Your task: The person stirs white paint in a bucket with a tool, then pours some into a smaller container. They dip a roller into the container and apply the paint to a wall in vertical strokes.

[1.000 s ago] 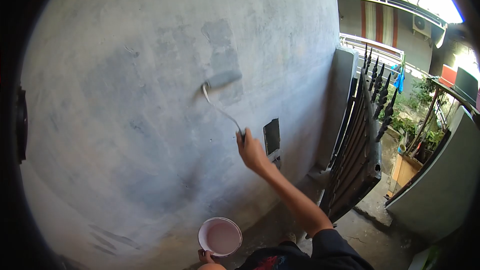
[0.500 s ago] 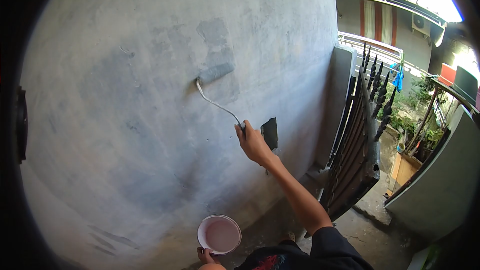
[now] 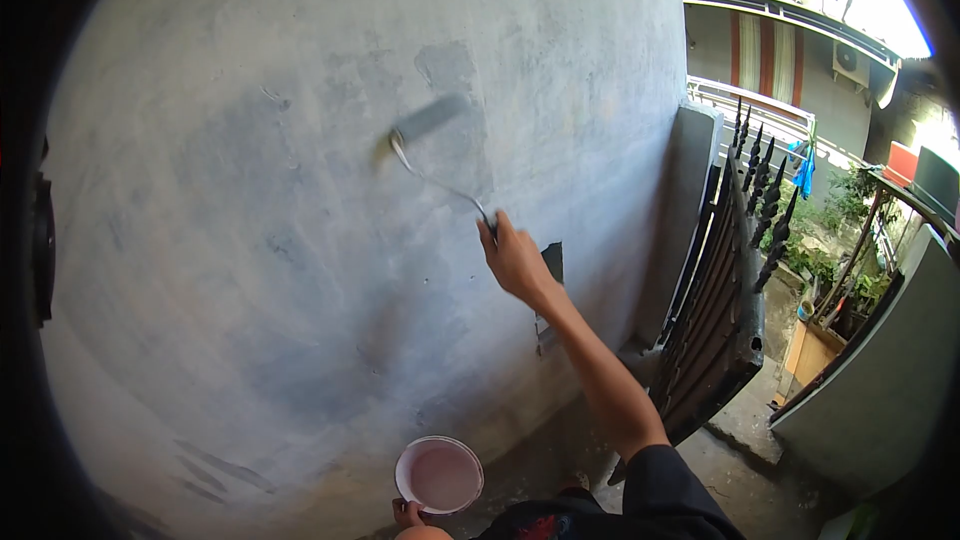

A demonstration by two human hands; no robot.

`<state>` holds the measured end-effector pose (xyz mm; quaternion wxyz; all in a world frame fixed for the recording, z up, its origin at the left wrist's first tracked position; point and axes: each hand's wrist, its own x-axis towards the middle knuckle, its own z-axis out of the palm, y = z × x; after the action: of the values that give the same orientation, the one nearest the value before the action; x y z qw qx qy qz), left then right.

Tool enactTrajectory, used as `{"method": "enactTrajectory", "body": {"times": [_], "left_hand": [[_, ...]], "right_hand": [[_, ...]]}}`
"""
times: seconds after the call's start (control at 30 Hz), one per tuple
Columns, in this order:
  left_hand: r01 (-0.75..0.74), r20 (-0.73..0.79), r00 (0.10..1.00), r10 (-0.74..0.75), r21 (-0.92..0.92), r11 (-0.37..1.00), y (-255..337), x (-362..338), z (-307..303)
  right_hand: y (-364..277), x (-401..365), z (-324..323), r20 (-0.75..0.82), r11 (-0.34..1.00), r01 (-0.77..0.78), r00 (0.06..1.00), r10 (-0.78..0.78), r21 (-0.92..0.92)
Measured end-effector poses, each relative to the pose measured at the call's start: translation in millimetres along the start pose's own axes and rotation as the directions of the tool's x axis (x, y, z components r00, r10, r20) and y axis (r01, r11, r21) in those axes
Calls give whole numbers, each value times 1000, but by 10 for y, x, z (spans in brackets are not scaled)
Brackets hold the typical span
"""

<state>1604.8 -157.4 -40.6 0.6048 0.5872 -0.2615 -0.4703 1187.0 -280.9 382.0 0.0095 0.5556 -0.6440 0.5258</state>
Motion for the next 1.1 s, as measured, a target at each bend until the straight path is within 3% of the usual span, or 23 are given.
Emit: {"method": "enactTrajectory", "body": {"times": [0.07,0.17,0.37,0.47,0.53,0.7,0.8,0.83,0.87,0.9,0.93,0.97,1.0,1.07,1.1], "left_hand": [[-59,-24,998,56,-205,977,213,-209,141],[50,22,999,-46,-225,973,299,-281,90],[13,-29,999,-15,-83,996,337,-401,10],[-27,-93,996,8,-202,979,64,-307,-78],[-7,-84,996,-9,-181,983,227,-458,-72],[-14,-96,995,-5,-191,981,170,-399,-92],[60,-72,995,-65,-68,996,-40,-108,-425],[-472,151,881,449,356,807,-154,16,-592],[-821,527,518,674,526,220,-208,75,-683],[-821,528,520,671,527,220,-215,73,-653],[-527,176,849,499,365,768,-238,75,-585],[-69,-59,996,68,-23,997,-220,63,-526],[-69,-57,996,67,-22,997,-214,70,-523],[-30,-79,996,48,216,976,-185,132,-551],[-34,-71,996,51,218,975,-199,224,-579]], "right_hand": [[-240,269,-105,-22,998,57,998,-57,8],[-601,555,-223,-20,997,59,998,-58,40],[-822,628,-93,-47,990,50,998,-44,132],[-616,401,141,-96,987,73,994,-59,146],[-513,170,252,-21,973,-71,997,78,219],[-411,-189,361,18,947,-111,994,111,303],[-468,-134,223,-31,937,-149,985,167,316],[-431,-45,185,-8,913,-183,980,199,364],[-389,50,145,18,886,-219,973,232,408],[-382,139,84,39,849,-204,976,213,487],[-376,229,25,58,805,-190,980,191,561],[-401,306,-44,59,817,-164,986,158,553],[-422,371,-73,57,817,-164,986,160,552],[-452,463,-76,124,789,-181,983,133,587],[-409,501,-35,153,765,-168,984,91,622]]}}
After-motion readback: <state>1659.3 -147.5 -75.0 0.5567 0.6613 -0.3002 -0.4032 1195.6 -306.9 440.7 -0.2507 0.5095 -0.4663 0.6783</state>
